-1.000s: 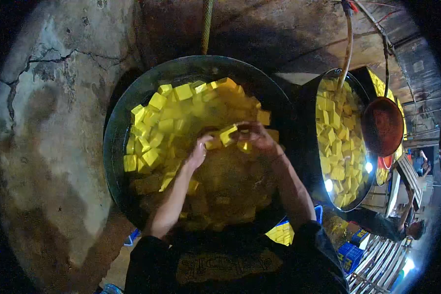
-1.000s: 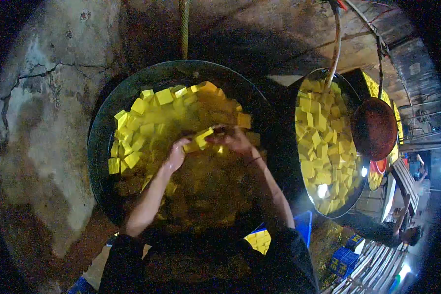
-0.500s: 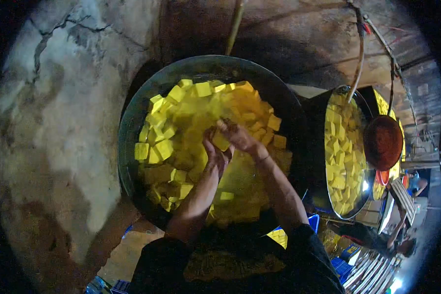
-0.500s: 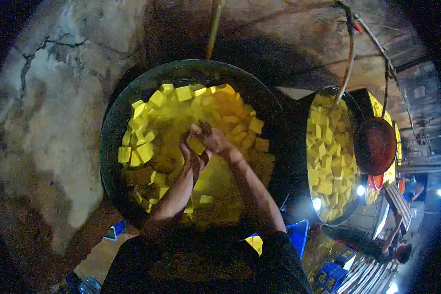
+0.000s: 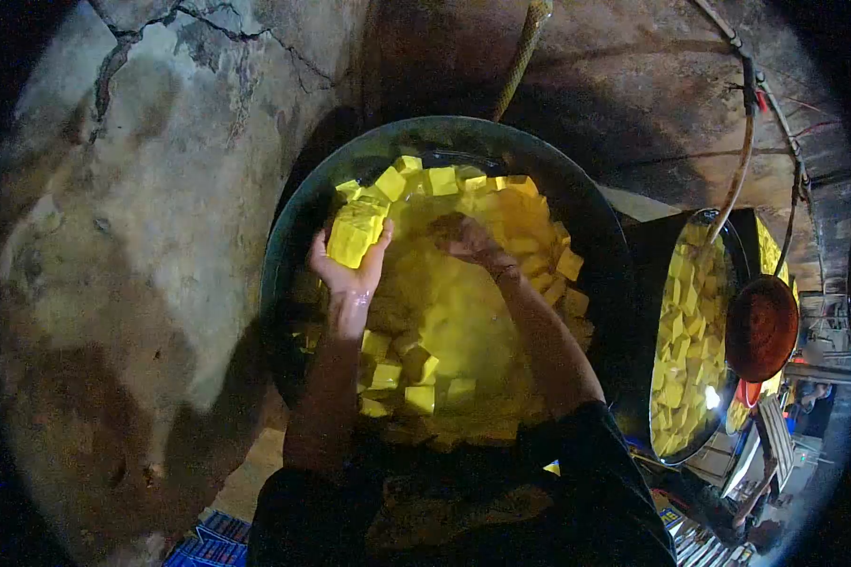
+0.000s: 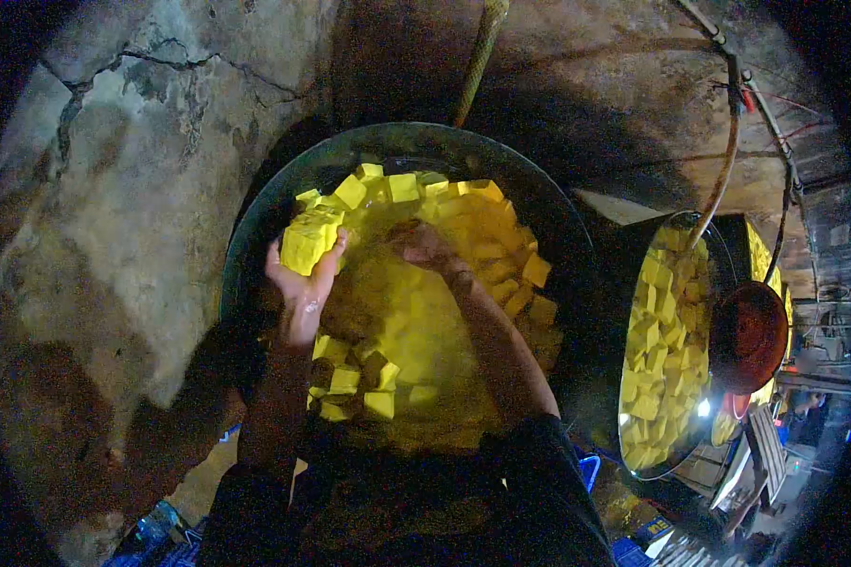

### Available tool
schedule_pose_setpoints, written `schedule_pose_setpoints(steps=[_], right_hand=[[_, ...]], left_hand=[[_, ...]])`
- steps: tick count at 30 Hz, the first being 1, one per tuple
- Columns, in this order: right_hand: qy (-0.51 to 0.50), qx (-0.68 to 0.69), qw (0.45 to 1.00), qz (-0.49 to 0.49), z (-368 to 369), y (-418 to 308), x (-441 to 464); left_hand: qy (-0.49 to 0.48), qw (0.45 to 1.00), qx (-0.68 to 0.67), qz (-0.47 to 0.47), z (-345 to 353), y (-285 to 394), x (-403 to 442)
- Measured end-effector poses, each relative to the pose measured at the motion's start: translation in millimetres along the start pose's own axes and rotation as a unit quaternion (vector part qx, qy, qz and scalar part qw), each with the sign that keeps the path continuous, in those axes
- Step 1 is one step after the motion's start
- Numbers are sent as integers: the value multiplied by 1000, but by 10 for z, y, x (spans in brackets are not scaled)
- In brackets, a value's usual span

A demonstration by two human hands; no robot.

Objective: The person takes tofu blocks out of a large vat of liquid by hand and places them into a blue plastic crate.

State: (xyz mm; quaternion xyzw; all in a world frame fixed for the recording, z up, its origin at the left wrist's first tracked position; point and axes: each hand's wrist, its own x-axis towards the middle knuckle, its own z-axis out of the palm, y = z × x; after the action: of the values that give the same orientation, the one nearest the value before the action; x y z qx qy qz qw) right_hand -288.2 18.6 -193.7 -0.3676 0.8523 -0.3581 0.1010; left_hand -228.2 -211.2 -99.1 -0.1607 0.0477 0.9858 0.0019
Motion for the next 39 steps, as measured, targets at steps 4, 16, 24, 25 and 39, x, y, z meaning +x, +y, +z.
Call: schedule_pose_setpoints(steps=[4,16,24,25,39], right_hand=[[-39,-93,968,231,-232,-829,-11],[43,206,946,248,-238,-1022,-671],[185,296,926,143,-837,-1922,-934],[161,145,951,222,-834,-1986,-962],[260,70,886,378,-1080,-2804,-2538]], left_hand=[[41,999,-7,10,-19,-92,-2],[99,993,54,-28,-212,-286,-75],[53,984,79,-151,-179,-1033,-366],[-37,979,79,-184,-192,-1123,-411],[-124,870,183,-441,613,-2219,-1879]])
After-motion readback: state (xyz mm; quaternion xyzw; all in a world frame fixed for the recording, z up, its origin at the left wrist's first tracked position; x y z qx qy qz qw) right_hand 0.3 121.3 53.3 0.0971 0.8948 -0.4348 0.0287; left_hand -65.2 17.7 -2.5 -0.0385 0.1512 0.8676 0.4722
